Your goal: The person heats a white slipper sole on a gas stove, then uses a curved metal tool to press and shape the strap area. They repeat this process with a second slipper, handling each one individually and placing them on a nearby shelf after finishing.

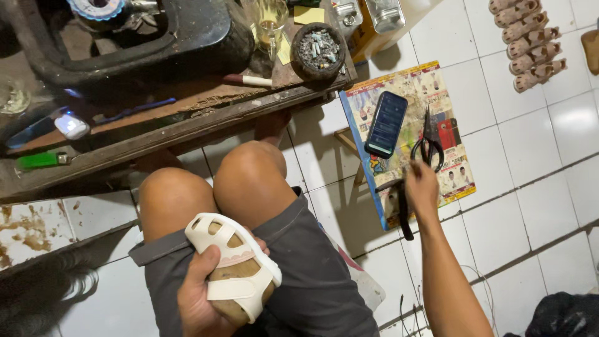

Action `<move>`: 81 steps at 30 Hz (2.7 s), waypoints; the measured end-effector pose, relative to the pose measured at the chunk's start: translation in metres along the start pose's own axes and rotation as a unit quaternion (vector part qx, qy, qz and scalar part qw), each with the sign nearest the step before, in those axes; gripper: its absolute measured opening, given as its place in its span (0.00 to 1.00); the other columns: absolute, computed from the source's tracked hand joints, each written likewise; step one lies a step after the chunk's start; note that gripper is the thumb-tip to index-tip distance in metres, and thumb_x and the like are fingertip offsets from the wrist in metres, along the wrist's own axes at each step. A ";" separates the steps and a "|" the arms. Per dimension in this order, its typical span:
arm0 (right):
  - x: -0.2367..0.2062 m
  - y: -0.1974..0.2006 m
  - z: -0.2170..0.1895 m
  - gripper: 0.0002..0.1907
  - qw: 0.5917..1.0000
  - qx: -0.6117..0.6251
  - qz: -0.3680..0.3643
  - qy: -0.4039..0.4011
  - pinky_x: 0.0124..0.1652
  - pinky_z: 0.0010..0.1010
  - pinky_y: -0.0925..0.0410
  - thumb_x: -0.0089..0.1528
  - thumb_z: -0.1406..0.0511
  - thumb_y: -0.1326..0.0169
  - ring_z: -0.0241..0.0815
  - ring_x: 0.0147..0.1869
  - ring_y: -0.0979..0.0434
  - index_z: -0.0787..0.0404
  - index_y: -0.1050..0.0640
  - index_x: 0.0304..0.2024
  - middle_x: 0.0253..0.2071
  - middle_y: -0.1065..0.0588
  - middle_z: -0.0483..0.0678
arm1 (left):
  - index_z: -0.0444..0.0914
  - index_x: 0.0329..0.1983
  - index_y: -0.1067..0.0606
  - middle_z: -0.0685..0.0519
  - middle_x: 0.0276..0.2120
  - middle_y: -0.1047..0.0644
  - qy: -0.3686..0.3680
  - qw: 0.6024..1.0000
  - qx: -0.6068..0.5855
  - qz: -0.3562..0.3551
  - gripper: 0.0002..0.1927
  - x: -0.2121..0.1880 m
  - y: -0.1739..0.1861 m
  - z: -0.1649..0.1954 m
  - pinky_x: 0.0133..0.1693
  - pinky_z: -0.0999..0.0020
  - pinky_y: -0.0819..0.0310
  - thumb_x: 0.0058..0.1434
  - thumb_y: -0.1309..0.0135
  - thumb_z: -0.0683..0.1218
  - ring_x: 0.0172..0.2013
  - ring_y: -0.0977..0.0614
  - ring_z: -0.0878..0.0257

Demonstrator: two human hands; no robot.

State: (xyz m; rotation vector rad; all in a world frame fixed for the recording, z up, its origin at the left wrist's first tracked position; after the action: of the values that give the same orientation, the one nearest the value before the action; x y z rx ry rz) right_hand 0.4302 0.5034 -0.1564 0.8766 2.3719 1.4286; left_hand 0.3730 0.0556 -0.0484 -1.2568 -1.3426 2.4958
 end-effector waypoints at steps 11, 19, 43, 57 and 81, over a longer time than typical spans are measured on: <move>-0.063 -0.020 -0.011 0.23 0.888 0.328 -0.216 -0.241 0.24 0.28 0.38 0.61 0.73 0.42 0.38 0.25 0.32 0.69 0.28 0.58 0.31 0.29 0.52 | 0.31 0.55 0.29 0.35 0.40 0.20 -0.017 0.998 -0.036 -0.050 0.25 -0.007 -0.010 0.001 0.42 0.51 0.20 0.65 0.48 0.55 0.38 0.16 0.47; -0.104 0.054 -0.223 0.26 0.677 0.588 -0.427 -0.120 0.33 0.32 0.26 0.62 0.59 0.47 0.46 0.36 0.20 0.78 0.21 0.50 0.48 0.22 0.60 | 0.33 0.51 0.28 0.40 0.37 0.20 -0.004 0.998 -0.049 0.034 0.22 -0.005 -0.022 0.004 0.39 0.54 0.18 0.62 0.50 0.54 0.37 0.16 0.50; -0.102 0.046 -0.295 0.15 0.854 0.296 -0.425 0.050 0.50 0.33 0.25 0.54 0.70 0.43 0.48 0.49 0.14 0.71 0.15 0.42 0.44 0.15 0.57 | 0.32 0.54 0.31 0.45 0.39 0.22 -0.086 0.987 0.133 0.004 0.21 0.000 -0.019 0.027 0.37 0.64 0.20 0.61 0.47 0.46 0.36 0.18 0.60; -0.092 0.031 -0.306 0.21 0.793 0.456 -0.383 -0.127 0.51 0.42 0.22 0.56 0.66 0.46 0.58 0.49 0.16 0.82 0.19 0.43 0.50 0.21 0.69 | 0.34 0.56 0.34 0.50 0.42 0.24 -0.029 0.979 0.179 -0.093 0.22 0.003 -0.014 0.041 0.42 0.68 0.22 0.61 0.45 0.45 0.40 0.21 0.65; -0.031 0.025 -0.308 0.22 0.711 0.425 -0.560 0.020 0.53 0.41 0.24 0.52 0.65 0.44 0.58 0.50 0.14 0.76 0.15 0.43 0.47 0.16 0.66 | 0.36 0.53 0.33 0.53 0.35 0.22 -0.082 0.847 0.487 -0.198 0.23 0.006 -0.031 0.061 0.37 0.70 0.24 0.62 0.39 0.50 0.34 0.21 0.67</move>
State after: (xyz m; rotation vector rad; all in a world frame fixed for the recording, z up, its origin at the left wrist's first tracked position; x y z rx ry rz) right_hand 0.3143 0.2713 0.0143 -0.5577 2.6478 -0.1601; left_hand 0.3185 0.0357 -0.0121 -0.4729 -0.1466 2.4005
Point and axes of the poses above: each hand's wrist, its own x-axis towards the middle knuckle, its own y-axis out of the back of the hand, z = x × y, the point moved 3 cm from there along x, towards the middle knuckle
